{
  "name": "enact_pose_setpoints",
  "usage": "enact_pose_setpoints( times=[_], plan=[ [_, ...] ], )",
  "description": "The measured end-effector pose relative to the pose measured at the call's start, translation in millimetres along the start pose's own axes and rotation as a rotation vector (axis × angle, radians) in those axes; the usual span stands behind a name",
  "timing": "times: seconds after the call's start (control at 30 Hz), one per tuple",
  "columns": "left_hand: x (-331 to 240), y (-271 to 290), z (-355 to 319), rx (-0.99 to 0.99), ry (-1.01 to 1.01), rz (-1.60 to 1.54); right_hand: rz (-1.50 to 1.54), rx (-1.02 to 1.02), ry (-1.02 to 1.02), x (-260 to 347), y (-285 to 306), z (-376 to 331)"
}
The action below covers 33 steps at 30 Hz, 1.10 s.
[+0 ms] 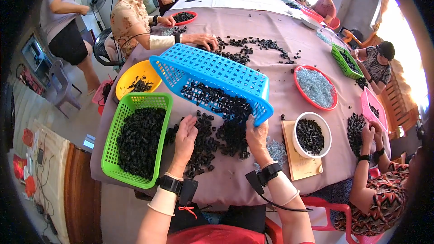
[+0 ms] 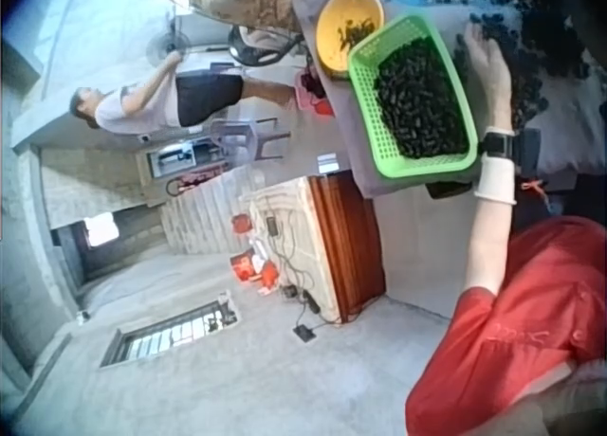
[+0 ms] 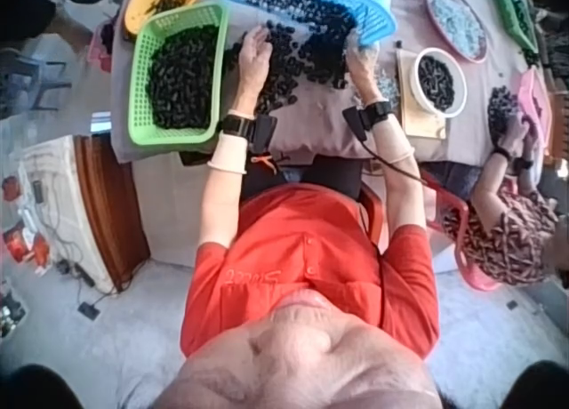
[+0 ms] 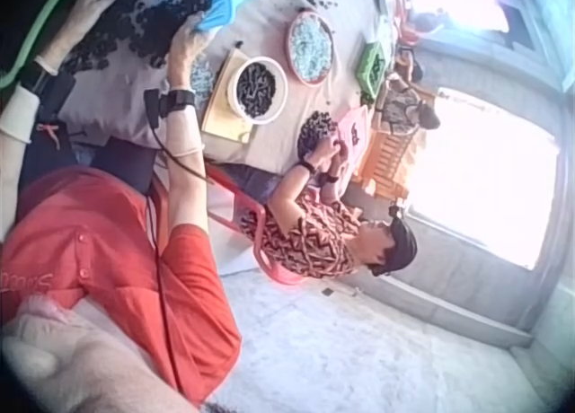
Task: Assembling small metal components into black plastic shoe parts at a communal manufacturing table.
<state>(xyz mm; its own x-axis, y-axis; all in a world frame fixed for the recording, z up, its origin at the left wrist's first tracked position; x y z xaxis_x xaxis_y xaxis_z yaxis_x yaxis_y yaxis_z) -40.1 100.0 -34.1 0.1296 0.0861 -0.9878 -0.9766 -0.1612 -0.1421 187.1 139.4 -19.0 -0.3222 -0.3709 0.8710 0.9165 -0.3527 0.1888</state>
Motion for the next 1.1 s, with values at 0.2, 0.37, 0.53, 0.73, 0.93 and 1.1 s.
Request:
enact_pose_setpoints(
  times=[0.2,0.37,0.53,0.73,0.93,1.1],
  plan=[
    [0,1,0,0.001,-0.009,0.010,0.083,0.015,-0.027,-3,-3,-2],
    [-1,1,-2,-0.004,0.014,0.033,0.029,-0.018,0.080,-6,-6,0],
    [-1,1,-2,-0.001,0.009,0.034,0.014,0.039,0.090,-11,-6,0],
    [-2,-1,-1,-0.002,-0.005,0.028,0.006,0.072,0.047,-23,-5,3],
    [-6,1,-4,-0.023,-0.022,0.061,-0.113,0.100,0.175,13,-5,2],
    [-15,-3,-10,-0.058,-0.073,0.151,-0.262,0.025,0.341,31,-2,5]
  ],
)
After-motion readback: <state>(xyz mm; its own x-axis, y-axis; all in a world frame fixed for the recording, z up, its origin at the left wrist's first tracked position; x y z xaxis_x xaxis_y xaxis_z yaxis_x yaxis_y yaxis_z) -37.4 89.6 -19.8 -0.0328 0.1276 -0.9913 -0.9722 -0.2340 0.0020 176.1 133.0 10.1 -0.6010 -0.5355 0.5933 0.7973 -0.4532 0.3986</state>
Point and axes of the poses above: each hand's wrist, its own z-axis towards the middle knuckle, its own y-axis out of the back of the hand, x = y × z, the point moved 3 cm from there along z, towards the middle knuckle, and after that the axes turned 4 degrees about y, right-handed, at the moved point
